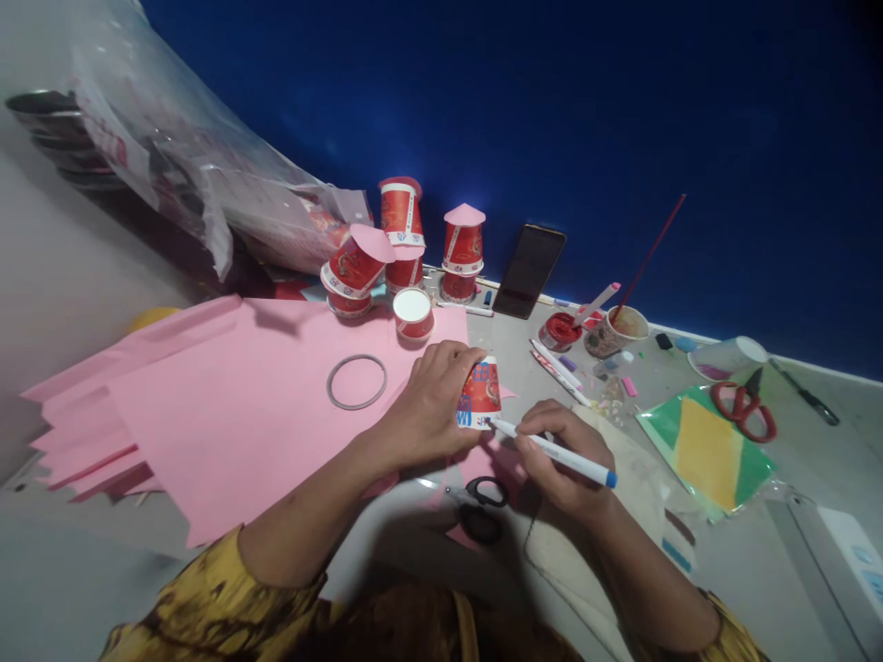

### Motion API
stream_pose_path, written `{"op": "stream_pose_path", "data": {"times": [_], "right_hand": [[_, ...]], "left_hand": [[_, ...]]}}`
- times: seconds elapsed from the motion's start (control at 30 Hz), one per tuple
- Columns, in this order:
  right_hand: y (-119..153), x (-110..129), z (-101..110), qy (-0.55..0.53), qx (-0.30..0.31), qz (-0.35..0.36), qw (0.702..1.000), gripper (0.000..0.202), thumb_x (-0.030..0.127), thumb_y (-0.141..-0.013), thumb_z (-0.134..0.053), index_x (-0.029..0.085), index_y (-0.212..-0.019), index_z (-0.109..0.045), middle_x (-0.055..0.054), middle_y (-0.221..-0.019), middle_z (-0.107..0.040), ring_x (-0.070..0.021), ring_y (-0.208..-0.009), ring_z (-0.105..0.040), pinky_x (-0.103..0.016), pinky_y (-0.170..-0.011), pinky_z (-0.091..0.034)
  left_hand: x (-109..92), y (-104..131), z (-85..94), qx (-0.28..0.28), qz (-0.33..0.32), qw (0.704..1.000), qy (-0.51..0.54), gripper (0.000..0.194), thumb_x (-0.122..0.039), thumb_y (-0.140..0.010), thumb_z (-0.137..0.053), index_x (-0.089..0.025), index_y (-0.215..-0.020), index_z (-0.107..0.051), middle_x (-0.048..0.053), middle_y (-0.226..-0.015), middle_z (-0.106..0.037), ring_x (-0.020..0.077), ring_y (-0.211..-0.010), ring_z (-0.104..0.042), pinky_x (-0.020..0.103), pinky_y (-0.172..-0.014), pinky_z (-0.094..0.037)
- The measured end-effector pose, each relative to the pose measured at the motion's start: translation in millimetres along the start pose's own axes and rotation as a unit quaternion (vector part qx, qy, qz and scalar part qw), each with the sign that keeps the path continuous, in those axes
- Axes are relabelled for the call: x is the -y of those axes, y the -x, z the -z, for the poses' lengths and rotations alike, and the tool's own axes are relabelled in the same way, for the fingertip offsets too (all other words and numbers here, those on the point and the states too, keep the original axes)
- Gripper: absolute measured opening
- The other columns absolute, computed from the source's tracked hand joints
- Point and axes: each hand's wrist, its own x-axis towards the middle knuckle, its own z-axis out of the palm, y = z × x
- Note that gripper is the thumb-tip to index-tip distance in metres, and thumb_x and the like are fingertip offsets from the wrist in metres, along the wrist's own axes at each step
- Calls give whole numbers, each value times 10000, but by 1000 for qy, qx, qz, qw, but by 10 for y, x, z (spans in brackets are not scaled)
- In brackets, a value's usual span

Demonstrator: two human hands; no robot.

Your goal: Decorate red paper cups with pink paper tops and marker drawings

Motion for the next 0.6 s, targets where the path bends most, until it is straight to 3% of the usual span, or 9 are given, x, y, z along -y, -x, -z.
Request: {"op": "stream_pose_path", "data": {"times": [0.23, 0.6], "right_hand": [[3, -11, 6, 21, -11, 6, 1000, 97, 123, -898, -670, 218, -913, -666, -6, -739, -690, -144, -626, -676, -253, -591, -528], [15, -20, 2, 11, 0, 5, 1000, 102, 120, -892, -673, 220, -905, -661, -3, -731, -687, -145, -613, -666, -261, -582, -525]], "left_hand": [[-16, -7, 9, 2, 10, 1000, -5, 854, -324, -717, -883, -164, -1448, -471, 169, -1369, -507, 372, -1304, -482, 548, -1142, -436], [-12, -3, 9, -3, 0, 1000, -2, 830, -311, -725, -843, -208, -1458, -467, 155, -1346, -514, 371, -1290, -502, 569, -1116, -447]]}}
